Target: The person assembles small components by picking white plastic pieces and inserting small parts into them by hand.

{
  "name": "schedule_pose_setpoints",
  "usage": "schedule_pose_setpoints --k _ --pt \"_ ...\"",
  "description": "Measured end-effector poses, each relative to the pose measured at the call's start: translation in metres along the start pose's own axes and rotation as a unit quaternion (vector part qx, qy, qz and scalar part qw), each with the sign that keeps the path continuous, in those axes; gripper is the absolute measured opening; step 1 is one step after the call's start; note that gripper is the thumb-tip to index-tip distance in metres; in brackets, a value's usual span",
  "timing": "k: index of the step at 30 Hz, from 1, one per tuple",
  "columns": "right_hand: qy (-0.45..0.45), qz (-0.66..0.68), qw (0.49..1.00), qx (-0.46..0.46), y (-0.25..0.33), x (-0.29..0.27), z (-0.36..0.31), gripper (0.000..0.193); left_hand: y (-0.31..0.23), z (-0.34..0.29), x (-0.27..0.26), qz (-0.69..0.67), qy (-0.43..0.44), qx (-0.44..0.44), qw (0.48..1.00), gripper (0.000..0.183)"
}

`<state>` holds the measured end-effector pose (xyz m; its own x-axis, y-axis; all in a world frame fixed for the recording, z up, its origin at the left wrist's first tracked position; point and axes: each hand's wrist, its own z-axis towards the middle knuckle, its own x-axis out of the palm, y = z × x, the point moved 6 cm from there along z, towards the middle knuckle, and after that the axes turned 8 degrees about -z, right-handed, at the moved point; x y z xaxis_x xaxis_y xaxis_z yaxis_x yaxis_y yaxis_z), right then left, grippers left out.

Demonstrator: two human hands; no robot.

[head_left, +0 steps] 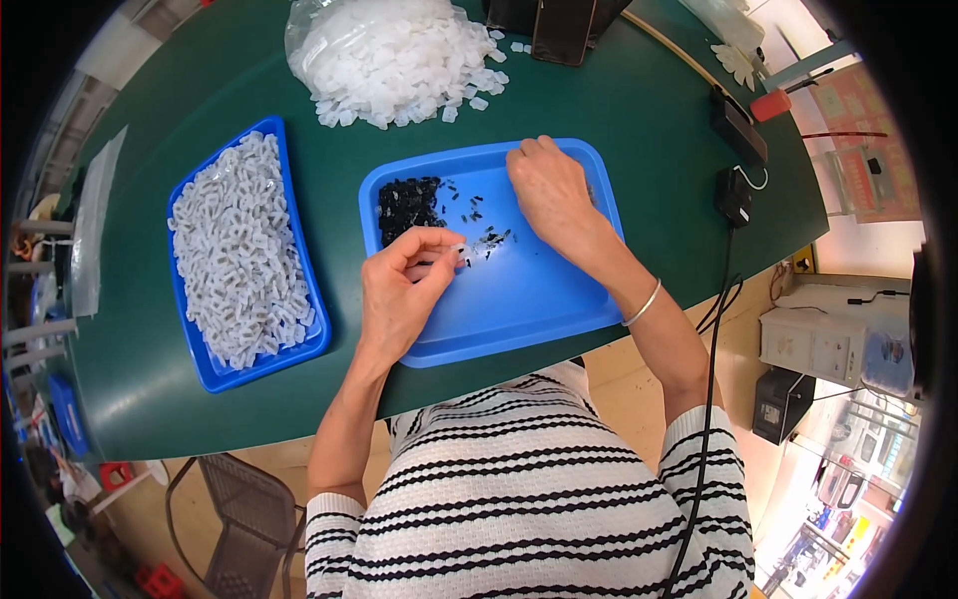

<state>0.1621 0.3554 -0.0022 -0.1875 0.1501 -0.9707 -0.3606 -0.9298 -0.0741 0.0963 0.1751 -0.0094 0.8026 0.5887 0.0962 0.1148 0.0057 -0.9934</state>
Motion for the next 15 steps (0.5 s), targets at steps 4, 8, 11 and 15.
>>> schedule_pose_setpoints --k 4,8,11,15 --pt "0.026 0.023 0.999 -0.022 0.005 -0.002 0.003 0.005 0.003 0.001 -0.003 -0.046 -0.017 -0.016 0.999 0.013" --pt "0.086 0.058 0.994 -0.031 0.007 -0.001 -0.002 0.006 0.004 0.002 -0.005 -0.087 -0.027 -0.024 0.996 0.014" --pt "0.084 0.110 0.990 -0.036 0.006 0.001 -0.006 0.007 0.004 0.001 -0.004 -0.095 -0.028 -0.028 0.995 0.013" --pt "0.117 0.128 0.985 -0.021 0.007 0.003 -0.008 0.008 0.004 0.002 -0.003 -0.101 -0.031 -0.035 0.994 0.013"
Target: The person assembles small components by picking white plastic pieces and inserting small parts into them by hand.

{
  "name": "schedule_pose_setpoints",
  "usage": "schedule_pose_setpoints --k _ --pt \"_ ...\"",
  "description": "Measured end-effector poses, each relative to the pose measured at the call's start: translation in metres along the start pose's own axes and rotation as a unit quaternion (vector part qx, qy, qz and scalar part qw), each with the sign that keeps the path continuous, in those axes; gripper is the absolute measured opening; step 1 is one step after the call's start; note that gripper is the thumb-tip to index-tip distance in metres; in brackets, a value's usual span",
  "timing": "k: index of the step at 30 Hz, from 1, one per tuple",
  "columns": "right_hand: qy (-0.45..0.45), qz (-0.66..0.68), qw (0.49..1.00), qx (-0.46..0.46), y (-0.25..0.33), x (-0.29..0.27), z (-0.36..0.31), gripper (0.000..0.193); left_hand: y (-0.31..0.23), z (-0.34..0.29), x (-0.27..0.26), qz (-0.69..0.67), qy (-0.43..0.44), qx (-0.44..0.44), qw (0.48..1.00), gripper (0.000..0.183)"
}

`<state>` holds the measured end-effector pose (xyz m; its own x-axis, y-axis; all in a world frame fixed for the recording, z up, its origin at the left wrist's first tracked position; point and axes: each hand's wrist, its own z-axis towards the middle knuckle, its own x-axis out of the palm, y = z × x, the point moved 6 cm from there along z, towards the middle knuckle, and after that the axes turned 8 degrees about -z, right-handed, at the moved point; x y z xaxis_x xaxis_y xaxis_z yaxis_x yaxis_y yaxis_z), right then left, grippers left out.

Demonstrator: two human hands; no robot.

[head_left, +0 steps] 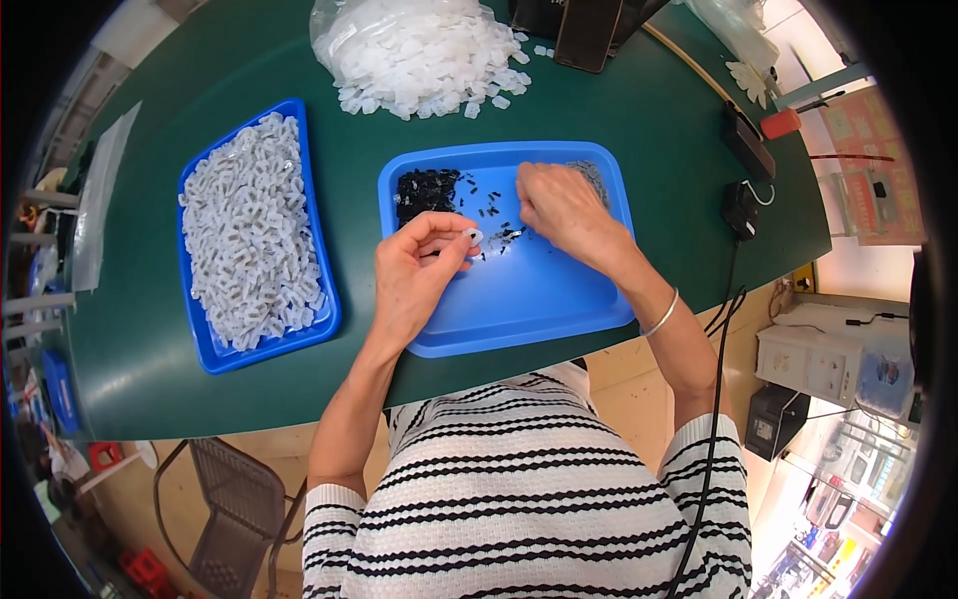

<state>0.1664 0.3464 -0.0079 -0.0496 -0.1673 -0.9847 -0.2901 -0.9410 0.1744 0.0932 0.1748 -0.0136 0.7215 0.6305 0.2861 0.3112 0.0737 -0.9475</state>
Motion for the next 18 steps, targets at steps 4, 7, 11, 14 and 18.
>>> schedule_pose_setpoints --k 4,7,11,14,18 --pt "-0.038 0.113 0.993 0.006 -0.001 -0.015 -0.014 0.006 0.000 0.000 0.000 -0.016 -0.015 -0.018 1.000 0.014" --pt "-0.011 0.330 0.942 0.067 0.002 -0.027 -0.026 0.010 0.004 0.001 0.001 -0.023 -0.026 -0.028 0.999 0.015" --pt "-0.039 0.589 0.802 0.095 0.019 -0.018 -0.042 0.011 0.007 0.002 0.007 -0.012 -0.011 -0.039 0.999 0.014" --pt "-0.038 0.610 0.788 0.082 0.025 -0.004 -0.046 0.009 0.006 0.002 0.011 0.015 -0.003 -0.023 1.000 0.015" --pt "-0.043 0.597 0.796 0.092 0.026 0.004 -0.046 0.010 0.002 -0.001 0.016 0.047 -0.010 -0.016 0.999 0.014"
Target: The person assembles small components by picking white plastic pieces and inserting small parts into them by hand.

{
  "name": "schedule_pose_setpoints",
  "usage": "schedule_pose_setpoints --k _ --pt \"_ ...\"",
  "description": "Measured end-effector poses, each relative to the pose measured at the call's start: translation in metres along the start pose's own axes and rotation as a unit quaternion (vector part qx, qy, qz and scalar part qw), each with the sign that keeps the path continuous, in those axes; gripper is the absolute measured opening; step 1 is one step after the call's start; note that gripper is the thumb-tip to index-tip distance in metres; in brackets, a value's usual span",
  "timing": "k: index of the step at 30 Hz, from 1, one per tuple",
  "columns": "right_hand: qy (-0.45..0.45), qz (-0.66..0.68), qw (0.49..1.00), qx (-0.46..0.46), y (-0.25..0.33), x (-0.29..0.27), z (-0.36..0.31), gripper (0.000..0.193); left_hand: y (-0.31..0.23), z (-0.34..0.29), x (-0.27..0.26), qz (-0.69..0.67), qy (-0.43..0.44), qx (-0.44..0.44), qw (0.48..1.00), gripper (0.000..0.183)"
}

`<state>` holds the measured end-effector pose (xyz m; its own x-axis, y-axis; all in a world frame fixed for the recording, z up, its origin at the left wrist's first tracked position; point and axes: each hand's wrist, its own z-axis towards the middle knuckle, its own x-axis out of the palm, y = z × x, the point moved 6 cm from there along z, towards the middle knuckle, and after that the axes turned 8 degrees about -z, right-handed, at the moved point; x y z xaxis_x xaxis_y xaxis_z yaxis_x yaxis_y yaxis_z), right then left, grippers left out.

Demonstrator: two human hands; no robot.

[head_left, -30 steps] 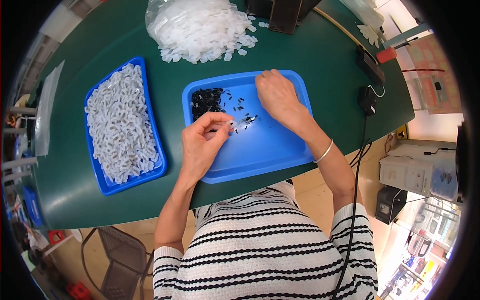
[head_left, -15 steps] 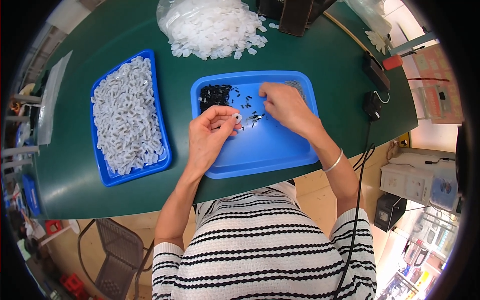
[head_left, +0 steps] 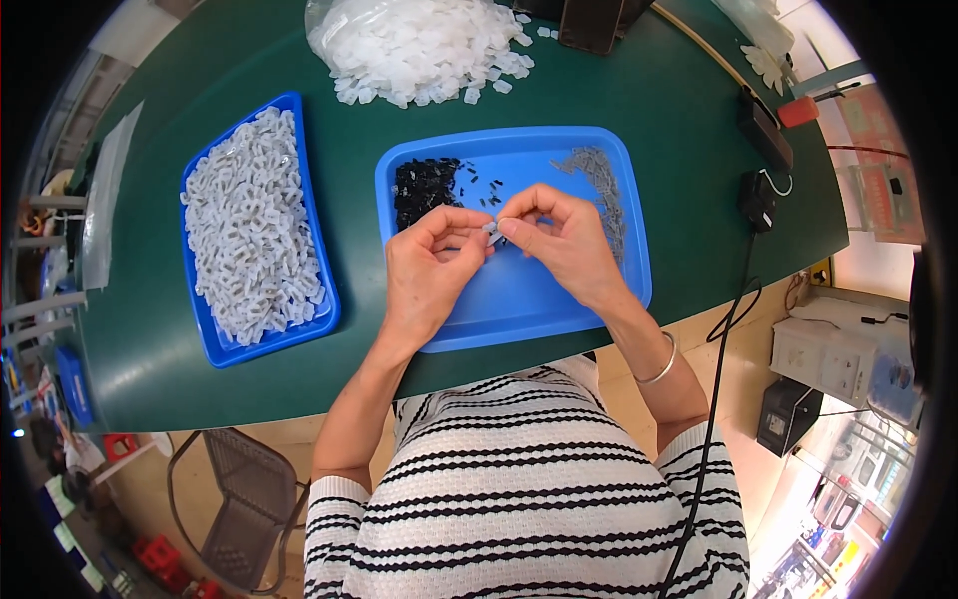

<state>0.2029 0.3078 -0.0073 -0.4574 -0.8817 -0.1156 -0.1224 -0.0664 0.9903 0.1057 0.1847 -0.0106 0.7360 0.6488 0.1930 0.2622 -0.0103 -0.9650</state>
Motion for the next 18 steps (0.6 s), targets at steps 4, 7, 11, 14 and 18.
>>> schedule_pose_setpoints --k 4,7,11,14,18 --pt "0.000 -0.025 1.000 0.013 -0.009 0.003 -0.001 0.011 -0.003 -0.005 0.001 0.035 -0.006 0.033 0.999 0.015" --pt "0.001 -0.013 1.000 0.026 -0.011 0.006 -0.003 0.012 -0.003 -0.008 0.000 0.049 -0.017 0.057 0.997 0.015" --pt "-0.023 0.028 0.999 0.027 -0.013 0.011 -0.005 0.013 -0.002 -0.011 0.000 0.082 -0.049 0.107 0.990 0.015" --pt "-0.043 0.038 0.998 0.008 -0.017 0.014 -0.008 0.011 -0.009 -0.017 0.003 0.122 -0.067 0.179 0.974 0.015" --pt "-0.048 0.057 0.997 0.017 -0.021 0.019 -0.010 0.011 -0.016 -0.019 0.006 0.180 -0.067 0.226 0.955 0.016"
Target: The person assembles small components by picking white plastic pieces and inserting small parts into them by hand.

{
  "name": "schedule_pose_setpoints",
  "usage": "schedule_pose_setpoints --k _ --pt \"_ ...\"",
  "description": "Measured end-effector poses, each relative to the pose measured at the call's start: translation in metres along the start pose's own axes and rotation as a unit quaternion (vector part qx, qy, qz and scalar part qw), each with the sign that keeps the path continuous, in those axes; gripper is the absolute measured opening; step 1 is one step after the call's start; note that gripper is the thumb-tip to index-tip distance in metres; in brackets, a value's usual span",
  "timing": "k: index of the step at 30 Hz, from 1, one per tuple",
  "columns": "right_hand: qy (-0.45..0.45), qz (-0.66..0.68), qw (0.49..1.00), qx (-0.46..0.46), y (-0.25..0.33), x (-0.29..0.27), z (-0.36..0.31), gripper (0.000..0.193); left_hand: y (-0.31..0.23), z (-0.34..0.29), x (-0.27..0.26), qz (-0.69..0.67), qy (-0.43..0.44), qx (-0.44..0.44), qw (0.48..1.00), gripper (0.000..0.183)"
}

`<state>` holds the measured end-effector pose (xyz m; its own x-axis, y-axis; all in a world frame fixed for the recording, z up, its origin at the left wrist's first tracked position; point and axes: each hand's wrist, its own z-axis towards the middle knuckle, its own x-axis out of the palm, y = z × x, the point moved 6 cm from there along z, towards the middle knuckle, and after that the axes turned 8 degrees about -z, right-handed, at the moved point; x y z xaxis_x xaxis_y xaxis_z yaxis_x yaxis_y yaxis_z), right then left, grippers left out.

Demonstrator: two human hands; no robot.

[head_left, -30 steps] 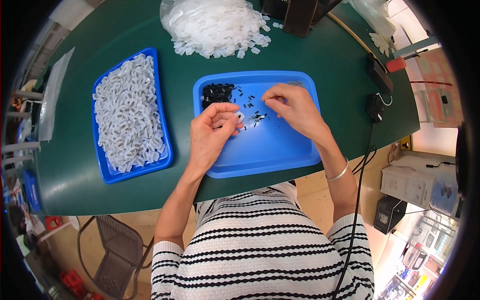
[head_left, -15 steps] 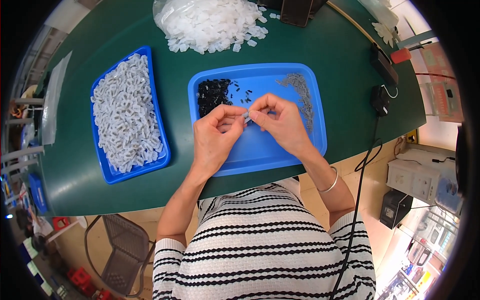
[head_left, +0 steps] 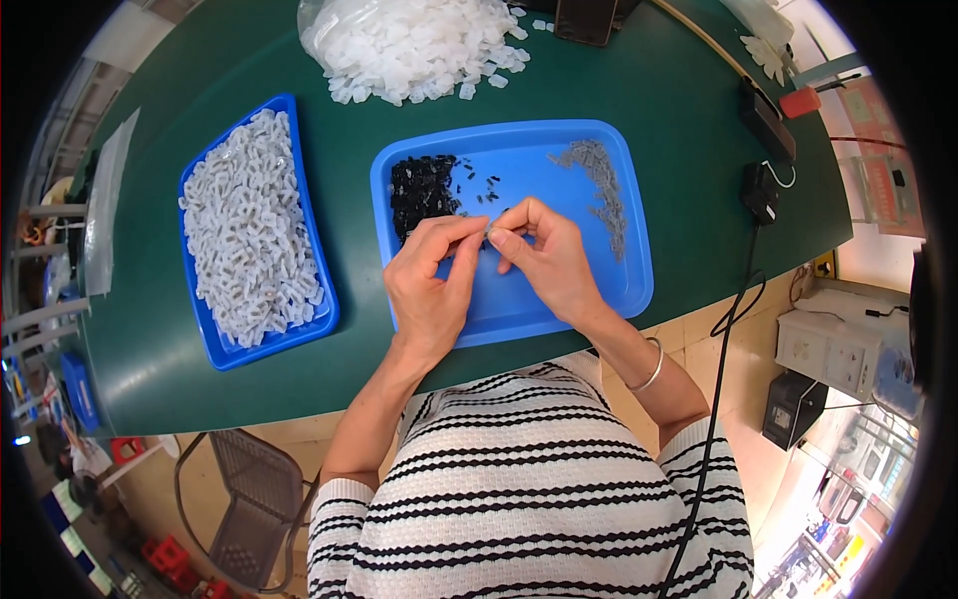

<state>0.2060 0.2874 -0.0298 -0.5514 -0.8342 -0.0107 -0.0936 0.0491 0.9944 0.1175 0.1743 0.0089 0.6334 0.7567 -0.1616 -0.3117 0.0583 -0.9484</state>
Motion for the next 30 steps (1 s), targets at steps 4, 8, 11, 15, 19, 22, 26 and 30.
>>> schedule_pose_setpoints --k 4,8,11,15,19,22,26,30 --pt "0.018 0.030 0.999 0.000 -0.001 0.000 0.001 0.012 -0.003 0.000 0.000 0.001 0.014 0.011 1.000 0.016" --pt "0.118 0.047 0.990 0.055 0.001 -0.001 0.002 0.013 0.017 -0.008 -0.005 -0.130 0.030 -0.128 0.983 0.017" --pt "0.140 0.047 0.987 0.067 0.002 -0.002 0.000 0.011 0.018 -0.011 -0.003 -0.169 0.037 -0.168 0.970 0.016" --pt "0.102 0.021 0.994 0.027 -0.001 0.005 -0.001 0.014 0.016 -0.012 -0.005 -0.161 0.037 -0.165 0.972 0.016" --pt "0.095 -0.074 0.993 0.001 0.010 0.007 0.006 0.013 0.019 -0.011 -0.018 -0.168 0.011 -0.155 0.973 0.018" --pt "0.073 -0.247 0.962 -0.087 0.038 -0.015 0.030 0.010 0.009 0.005 -0.056 -0.196 -0.073 -0.111 0.972 0.019" --pt "0.009 -0.502 0.827 -0.253 0.034 -0.030 0.056 0.008 0.014 0.016 -0.158 0.031 -0.206 -0.007 0.978 0.011" --pt "0.033 -0.621 0.742 -0.251 0.036 -0.008 0.062 0.002 0.025 0.006 -0.214 0.115 -0.256 -0.025 0.959 0.009"
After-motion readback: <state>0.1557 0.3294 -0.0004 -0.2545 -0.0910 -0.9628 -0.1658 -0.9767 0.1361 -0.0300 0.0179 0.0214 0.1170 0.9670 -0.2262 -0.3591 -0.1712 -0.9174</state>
